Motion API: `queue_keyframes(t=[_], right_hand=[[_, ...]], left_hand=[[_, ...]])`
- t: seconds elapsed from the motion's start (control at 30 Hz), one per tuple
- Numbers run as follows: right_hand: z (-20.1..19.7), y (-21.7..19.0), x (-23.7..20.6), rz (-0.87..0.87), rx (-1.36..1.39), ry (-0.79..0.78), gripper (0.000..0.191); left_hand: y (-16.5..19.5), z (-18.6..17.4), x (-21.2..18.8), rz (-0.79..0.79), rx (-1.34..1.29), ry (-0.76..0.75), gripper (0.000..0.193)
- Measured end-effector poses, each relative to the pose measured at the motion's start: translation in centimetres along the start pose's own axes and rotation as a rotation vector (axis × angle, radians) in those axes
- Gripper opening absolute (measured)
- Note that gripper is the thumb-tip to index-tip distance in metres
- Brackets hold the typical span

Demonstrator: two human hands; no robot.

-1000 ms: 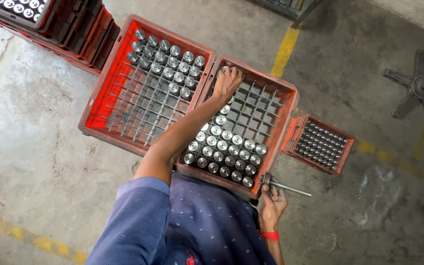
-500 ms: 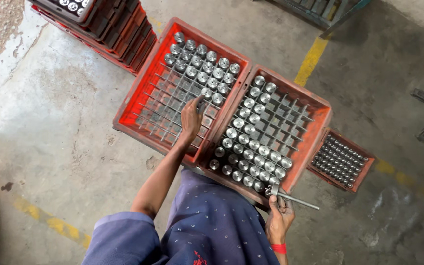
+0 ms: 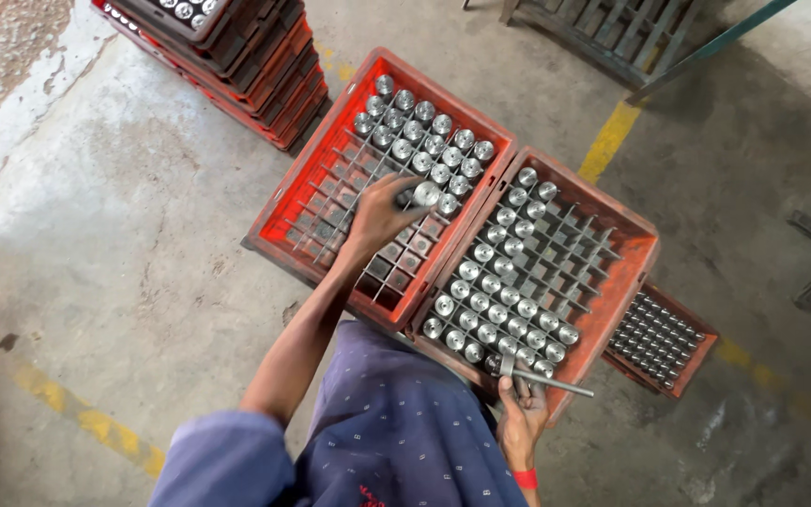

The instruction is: The person uses a metal rod to pick up and transfer small metal caps from one red crate to another, arranging them in a grid pattern. The person also moves crates around the workspace to continue the task.

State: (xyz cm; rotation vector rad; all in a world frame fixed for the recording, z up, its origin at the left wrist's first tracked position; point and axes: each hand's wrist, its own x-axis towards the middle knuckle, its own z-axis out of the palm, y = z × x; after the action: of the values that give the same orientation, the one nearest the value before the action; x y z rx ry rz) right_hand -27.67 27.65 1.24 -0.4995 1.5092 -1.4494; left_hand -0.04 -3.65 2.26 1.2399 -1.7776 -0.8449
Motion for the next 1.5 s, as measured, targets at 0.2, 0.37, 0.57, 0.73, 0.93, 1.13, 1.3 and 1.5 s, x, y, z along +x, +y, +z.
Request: queue_keyframes(t=[0.2, 0.37, 0.57, 0.73, 0.93, 1.13, 1.3, 1.5], right_hand=[[1.5, -1.0, 1.2, 0.086, -0.038, -0.077, 0.057], [4.2, -4.5, 1.9, 0.05, 0.025, -0.199, 0.058], [5.2, -8.6, 1.3, -0.02, 0.024, -0.32, 0.055], [2.9, -8.6, 0.7, -0.107, -0.151, -0.403, 0.056], [-2.2, -6.1, 1.9, 0.042, -0.146, -0.451, 0.057], [-7.5, -2.4, 4.2, -0.008, 0.23, -0.105, 0.05], [-10.9, -2.0, 4.1, -0.109, 0.345, 0.03, 0.04], [-8.6, -2.4, 2.6, 0.029, 0.251, 0.119, 0.038]], left_hand=[[6.6, 1.7, -5.7, -0.191, -1.001, -0.093, 0.038], [10.5, 5.0, -13.2, -0.34, -0.444, -0.198, 0.024], [15.1, 5.0, -15.6, -0.197, -0.003, -0.297, 0.034], [16.8, 6.5, -15.5, -0.251, 0.101, -0.441, 0.036], [13.8, 10.1, -18.3, -0.142, -0.041, -0.575, 0.062], [7.2, 14.8, -14.0, 0.018, 0.191, -0.729, 0.061], [3.0, 19.0, -7.1, 0.215, 0.259, -0.459, 0.063], [2.3, 19.9, -5.8, 0.43, 0.294, -0.369, 0.053]])
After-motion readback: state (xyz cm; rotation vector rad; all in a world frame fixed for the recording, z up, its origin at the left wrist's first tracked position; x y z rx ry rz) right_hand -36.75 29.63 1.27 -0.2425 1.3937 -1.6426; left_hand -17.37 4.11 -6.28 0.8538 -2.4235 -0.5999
